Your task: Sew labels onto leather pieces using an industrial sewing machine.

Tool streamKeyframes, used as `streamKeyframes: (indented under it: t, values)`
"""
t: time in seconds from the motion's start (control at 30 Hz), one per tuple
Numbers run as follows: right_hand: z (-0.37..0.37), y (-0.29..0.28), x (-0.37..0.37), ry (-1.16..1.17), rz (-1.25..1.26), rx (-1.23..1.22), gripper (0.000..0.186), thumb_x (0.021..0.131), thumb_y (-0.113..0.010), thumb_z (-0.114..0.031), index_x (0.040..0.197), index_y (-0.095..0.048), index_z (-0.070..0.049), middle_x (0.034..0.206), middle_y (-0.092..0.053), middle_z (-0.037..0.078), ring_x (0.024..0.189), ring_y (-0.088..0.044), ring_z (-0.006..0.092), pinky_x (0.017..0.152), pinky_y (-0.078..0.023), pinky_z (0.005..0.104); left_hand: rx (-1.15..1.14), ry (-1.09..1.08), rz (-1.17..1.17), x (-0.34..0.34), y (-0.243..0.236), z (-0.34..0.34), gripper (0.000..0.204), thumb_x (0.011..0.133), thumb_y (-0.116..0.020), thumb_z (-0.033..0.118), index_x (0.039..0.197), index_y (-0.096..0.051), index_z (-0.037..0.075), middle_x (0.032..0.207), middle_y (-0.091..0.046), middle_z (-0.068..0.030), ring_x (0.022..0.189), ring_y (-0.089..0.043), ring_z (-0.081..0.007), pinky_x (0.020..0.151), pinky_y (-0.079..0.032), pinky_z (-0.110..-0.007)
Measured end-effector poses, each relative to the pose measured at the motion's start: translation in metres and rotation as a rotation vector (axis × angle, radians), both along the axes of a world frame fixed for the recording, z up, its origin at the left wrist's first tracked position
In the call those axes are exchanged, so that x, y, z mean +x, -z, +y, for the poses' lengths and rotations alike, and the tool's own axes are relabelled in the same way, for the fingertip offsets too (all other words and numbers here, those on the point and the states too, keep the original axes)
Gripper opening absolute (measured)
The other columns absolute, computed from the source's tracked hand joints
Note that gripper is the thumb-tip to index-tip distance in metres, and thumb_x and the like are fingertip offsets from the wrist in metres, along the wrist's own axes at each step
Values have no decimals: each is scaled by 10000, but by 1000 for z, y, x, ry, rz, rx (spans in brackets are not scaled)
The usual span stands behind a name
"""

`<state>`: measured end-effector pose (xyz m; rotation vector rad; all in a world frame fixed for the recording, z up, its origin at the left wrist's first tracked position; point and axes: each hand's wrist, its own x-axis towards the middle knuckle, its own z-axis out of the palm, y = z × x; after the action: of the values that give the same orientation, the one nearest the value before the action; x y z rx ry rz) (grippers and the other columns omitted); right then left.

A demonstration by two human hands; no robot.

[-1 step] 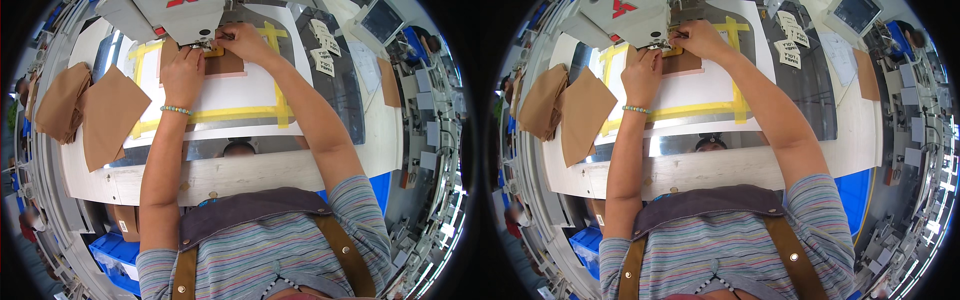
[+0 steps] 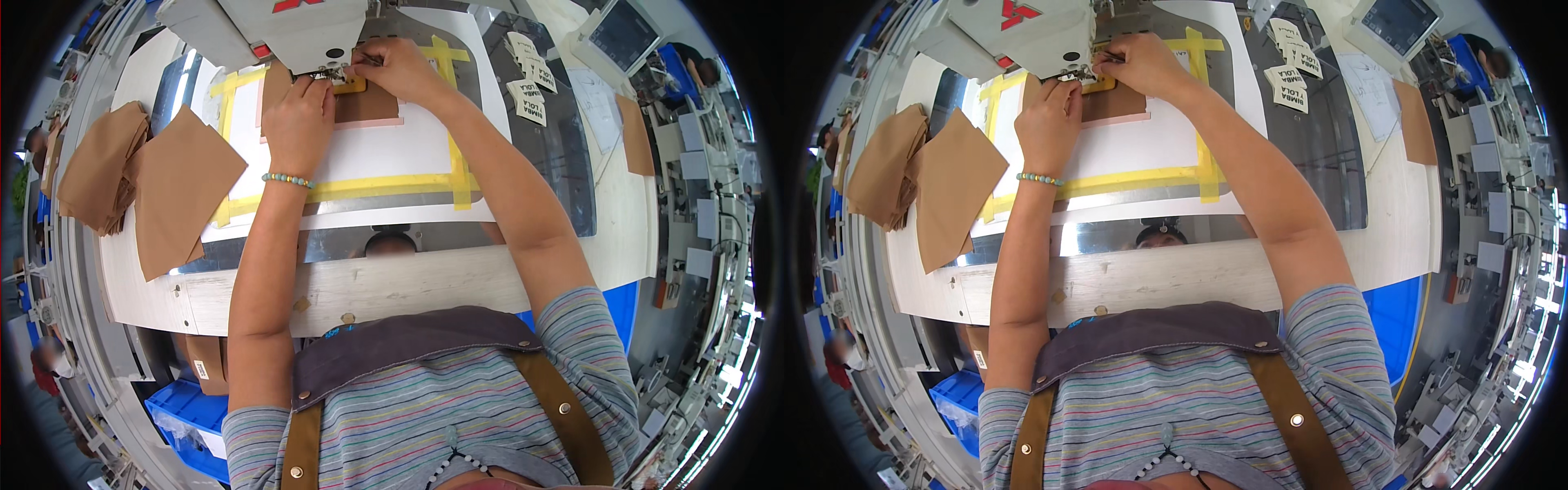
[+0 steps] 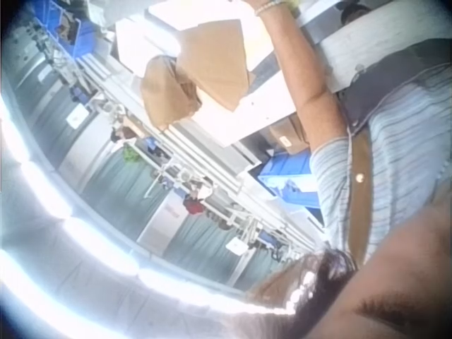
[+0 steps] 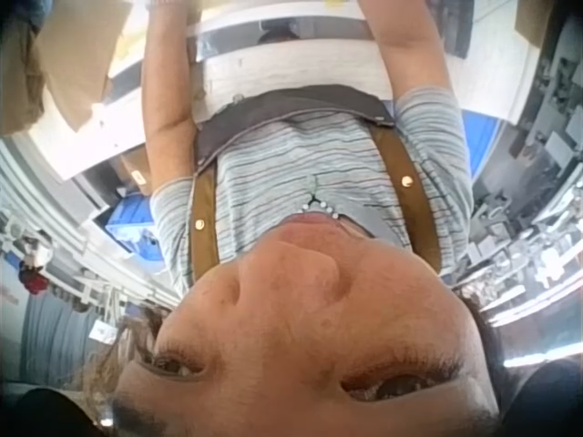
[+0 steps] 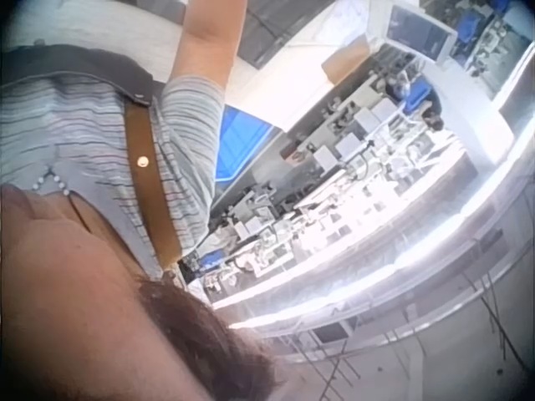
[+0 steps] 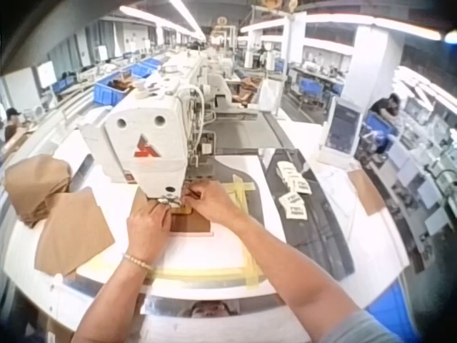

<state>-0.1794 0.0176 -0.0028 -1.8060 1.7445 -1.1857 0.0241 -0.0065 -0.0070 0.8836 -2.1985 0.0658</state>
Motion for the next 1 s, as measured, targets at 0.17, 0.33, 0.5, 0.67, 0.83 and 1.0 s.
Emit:
streamKeyframes:
  t: [0.17, 0.33, 0.5, 0.67, 0.83, 1.0]
  values:
    - [-1, 3, 1, 16, 10, -16, 238, 857, -816, -226, 943, -752, -14, 804, -721, 83, 720, -627, 169, 707, -498, 309, 9, 1, -1, -1, 0, 0, 66, 915, -707, 180, 925, -746, 128, 869, -703, -4, 685, -694, -263, 584, -542, -368]
    - [-4, -1, -1, -16, -66, -25, 244, 860, -820, -220, 966, -756, -11, 853, -741, 77, 762, -652, 151, 731, -513, 298, 9, 1, 17, -3, -2, -3, 63, 911, -713, 174, 924, -746, 122, 876, -707, -8, 681, -695, -263, 584, -541, -368]
    - [-2, -3, 1, -18, -77, 3, 244, 864, -824, -218, 976, -758, -11, 888, -749, 73, 795, -668, 146, 755, -524, 285, 23, -1, 19, -3, -1, -3, 60, 906, -718, 167, 927, -747, 119, 888, -713, -10, 679, -698, -263, 586, -542, -369]
    - [-5, -2, -1, -15, -39, 0, 245, 858, -829, -219, 929, -737, -4, 796, -711, 81, 705, -598, 150, 687, -489, 317, 3, -1, 18, -3, 0, -5, 69, 903, -721, 173, 945, -751, 127, 900, -716, -9, 678, -699, -262, 588, -544, -368]
    - [-5, -1, 2, -22, 58, -24, 246, 869, -812, -240, 895, -729, -10, 767, -688, 108, 671, -570, 202, 672, -478, 343, 32, -10, 8, -3, 0, -4, 75, 901, -725, 179, 951, -750, 129, 902, -718, -8, 676, -697, -261, 594, -547, -370]
    - [-5, 3, 1, -10, 111, -49, 202, 856, -764, -274, 906, -787, -80, 868, -739, 123, 792, -682, 318, 725, -526, 399, 117, 29, 96, -3, 1, 1, 117, 892, -731, 143, 1006, -743, 122, 922, -733, -36, 650, -686, -280, 606, -550, -383]
